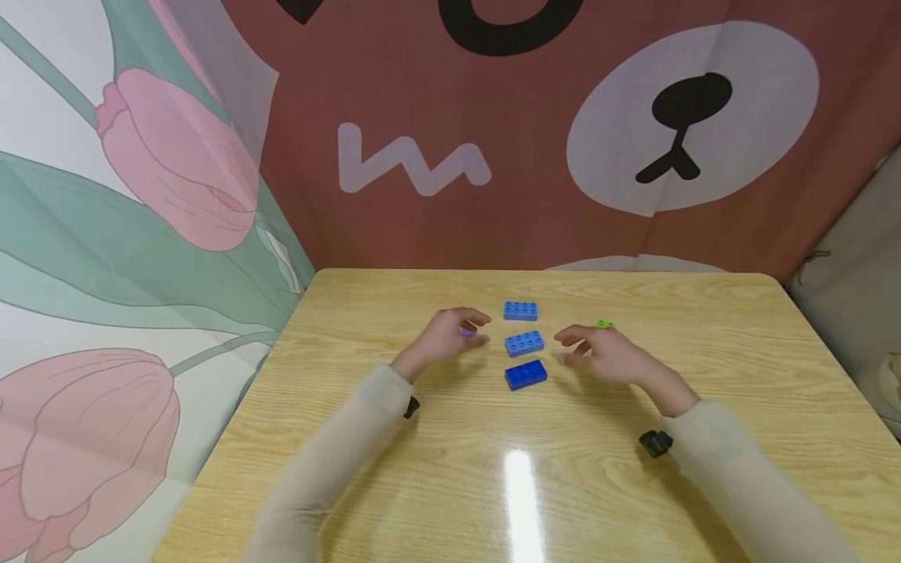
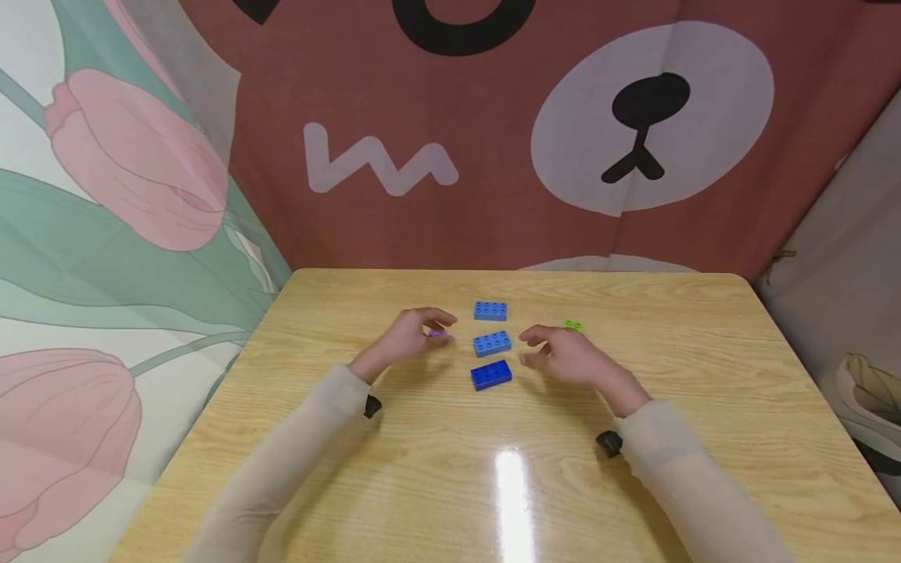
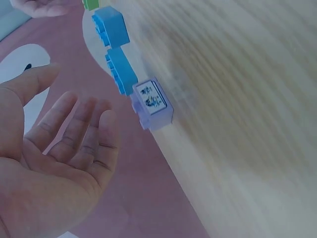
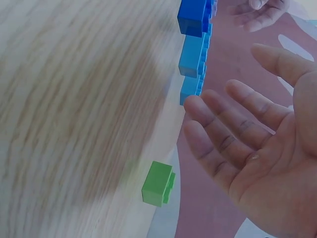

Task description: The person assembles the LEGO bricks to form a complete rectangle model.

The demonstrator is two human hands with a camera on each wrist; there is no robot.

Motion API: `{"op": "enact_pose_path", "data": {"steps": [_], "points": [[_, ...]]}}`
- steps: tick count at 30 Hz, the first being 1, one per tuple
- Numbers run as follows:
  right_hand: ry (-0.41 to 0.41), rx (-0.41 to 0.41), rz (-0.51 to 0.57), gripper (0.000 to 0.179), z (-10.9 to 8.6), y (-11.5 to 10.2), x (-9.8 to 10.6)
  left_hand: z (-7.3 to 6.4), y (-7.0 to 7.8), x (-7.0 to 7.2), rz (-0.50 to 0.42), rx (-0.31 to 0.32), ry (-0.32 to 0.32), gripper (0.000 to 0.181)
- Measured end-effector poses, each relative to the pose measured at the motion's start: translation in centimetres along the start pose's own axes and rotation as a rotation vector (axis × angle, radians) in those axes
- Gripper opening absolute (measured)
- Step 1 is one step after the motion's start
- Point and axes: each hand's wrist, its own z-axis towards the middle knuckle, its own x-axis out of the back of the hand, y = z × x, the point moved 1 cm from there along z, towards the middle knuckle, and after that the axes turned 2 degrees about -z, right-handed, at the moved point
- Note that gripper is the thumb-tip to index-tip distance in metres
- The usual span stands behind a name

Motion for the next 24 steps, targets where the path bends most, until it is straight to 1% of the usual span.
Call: {"op": "enact_pose_path", "data": {"steps": [5,9,17,24], "points": [[-0.021,-0.011,0.035,0.045,0.1,0.0,-0.4,0.3,0.1,-0.7,-0.012,-0.003,-0.019,0.041],[-0.025,-0.019,0.047,0.043,0.3,-0.1,-0.8,0.7,0.3,-1.2,-0.010,0.004,-0.022,0.041],[-0.024,-0.010,0.041,0.042,0.9,-0.1,-1.4,1.2,0.8,-2.5,-0.052,0.076,-0.034,0.037],[-0.011,0.016,0.017,0.039,1.1,0.0,-1.9,1.5,0.9,-3.3,-0.041,0.071,-0.025,0.035]]}}
